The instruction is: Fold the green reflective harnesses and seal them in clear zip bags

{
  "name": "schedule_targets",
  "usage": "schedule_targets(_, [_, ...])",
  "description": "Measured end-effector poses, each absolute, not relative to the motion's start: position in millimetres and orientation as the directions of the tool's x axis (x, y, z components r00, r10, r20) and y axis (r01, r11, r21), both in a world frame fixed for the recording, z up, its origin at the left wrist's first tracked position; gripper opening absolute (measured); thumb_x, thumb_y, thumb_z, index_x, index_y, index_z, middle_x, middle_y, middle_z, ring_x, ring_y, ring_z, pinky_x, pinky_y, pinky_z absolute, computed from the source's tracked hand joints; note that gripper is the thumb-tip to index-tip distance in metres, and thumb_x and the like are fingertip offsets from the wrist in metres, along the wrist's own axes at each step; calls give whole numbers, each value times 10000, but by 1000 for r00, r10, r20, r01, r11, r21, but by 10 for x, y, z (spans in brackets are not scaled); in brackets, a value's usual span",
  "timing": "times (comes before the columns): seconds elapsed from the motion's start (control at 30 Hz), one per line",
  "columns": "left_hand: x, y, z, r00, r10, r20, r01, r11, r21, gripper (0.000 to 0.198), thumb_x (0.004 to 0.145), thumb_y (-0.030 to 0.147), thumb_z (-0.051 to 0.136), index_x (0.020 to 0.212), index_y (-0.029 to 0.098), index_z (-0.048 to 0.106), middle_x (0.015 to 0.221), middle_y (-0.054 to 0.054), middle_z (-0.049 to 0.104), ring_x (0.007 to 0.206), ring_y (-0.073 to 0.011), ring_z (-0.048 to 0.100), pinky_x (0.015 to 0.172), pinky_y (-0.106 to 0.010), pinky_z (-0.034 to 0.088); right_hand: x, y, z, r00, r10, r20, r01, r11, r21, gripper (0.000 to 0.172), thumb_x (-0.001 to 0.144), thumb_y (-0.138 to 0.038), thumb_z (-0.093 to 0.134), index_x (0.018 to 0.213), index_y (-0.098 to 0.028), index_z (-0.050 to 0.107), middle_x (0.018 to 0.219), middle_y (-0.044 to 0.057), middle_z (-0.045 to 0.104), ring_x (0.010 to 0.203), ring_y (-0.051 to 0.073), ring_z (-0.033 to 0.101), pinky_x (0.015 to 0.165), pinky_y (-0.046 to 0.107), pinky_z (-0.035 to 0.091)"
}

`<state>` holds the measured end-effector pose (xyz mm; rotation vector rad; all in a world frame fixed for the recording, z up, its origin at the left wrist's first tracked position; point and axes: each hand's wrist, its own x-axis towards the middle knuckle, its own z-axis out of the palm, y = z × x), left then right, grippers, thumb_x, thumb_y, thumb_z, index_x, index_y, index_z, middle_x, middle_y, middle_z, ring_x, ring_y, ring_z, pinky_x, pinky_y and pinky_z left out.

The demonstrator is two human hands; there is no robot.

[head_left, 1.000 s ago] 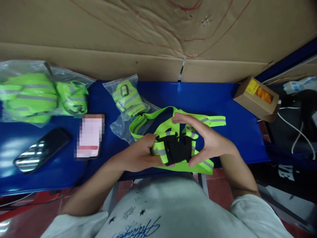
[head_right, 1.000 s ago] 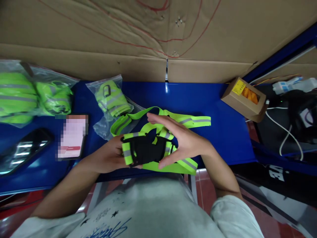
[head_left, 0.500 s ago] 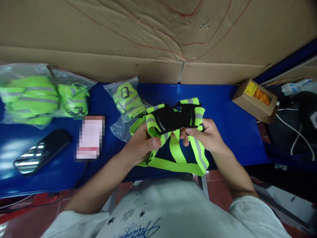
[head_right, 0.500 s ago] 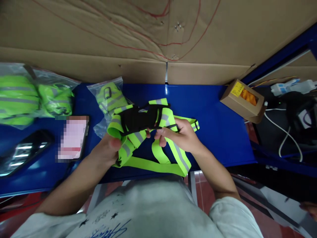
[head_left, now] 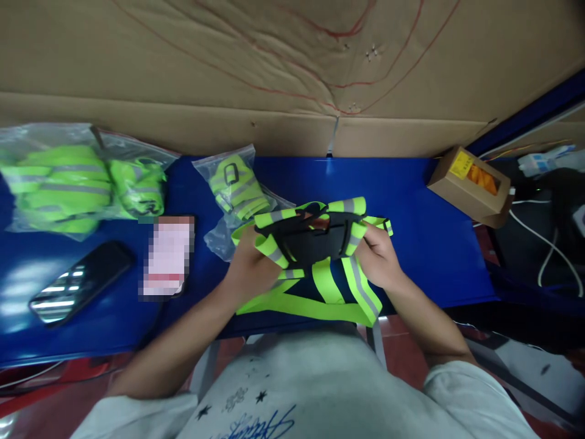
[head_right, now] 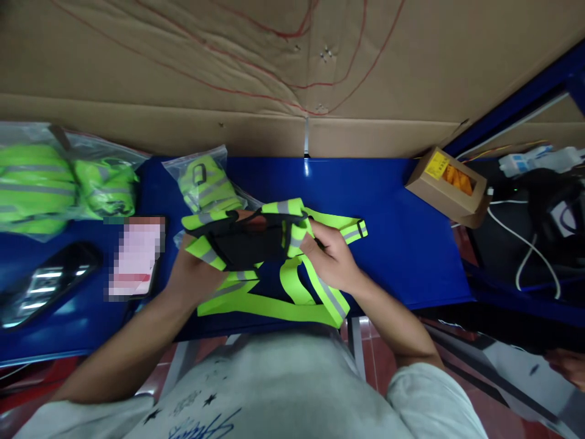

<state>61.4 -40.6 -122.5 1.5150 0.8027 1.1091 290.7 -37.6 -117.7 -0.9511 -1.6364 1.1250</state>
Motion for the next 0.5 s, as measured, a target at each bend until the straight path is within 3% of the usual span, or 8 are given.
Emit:
schedule_targets(0.1, [763,-415,-1153,371,879,300,22,-332,943,697,906,294,768,1551,359,512,1612,-45,522,1442,-273,552,1267,-470,418,2805,-401,-1182,-140,939,314,148,334,-931,360,1066,-409,512,795,-205,634,715,-9,602,667,133,539,627,261,472])
schedule_targets(0.17, [865,-398,-1085,362,897,255,63,-296,953,801,837,296,841,1558,341,498,1645,-50,480,1489,-285,500,1297,-473,372,2744,-414,-1201,-107,936,335,173,350,-921,368,1070,-388,488,763,-208,581,699,-13,566,650,134,505,617,264,451])
schedule_targets(0.27, [940,-368,-1064,296,951,88,40,-105,994,603,803,376,864,1363,281,664,1396,-56,699,1378,-296,607,1246,-481,439,2706,-400,-1229,-191,907,375,262,415,-871,373,1073,-359,451,740,-213,536,749,11,577,713,162,542,690,311,478])
schedule_targets(0.37, [912,-357,-1206,184,982,-38,-32,44,999,543,712,388,925,1196,246,724,1156,-47,784,1216,-297,699,1196,-497,485,2809,-345,-1191,-380,861,337,452,491,-744,358,1072,-296,415,776,-202,592,898,71,654,901,222,623,850,401,501])
schedule_targets(0.5, [834,-356,-1445,104,990,-96,-148,111,983,513,716,417,912,1153,219,732,1134,-67,784,1155,-288,720,1182,-507,488,3106,-276,-984,-548,823,151,549,490,-677,232,1042,-367,580,1147,-212,717,1226,104,704,1159,259,659,1024,443,505])
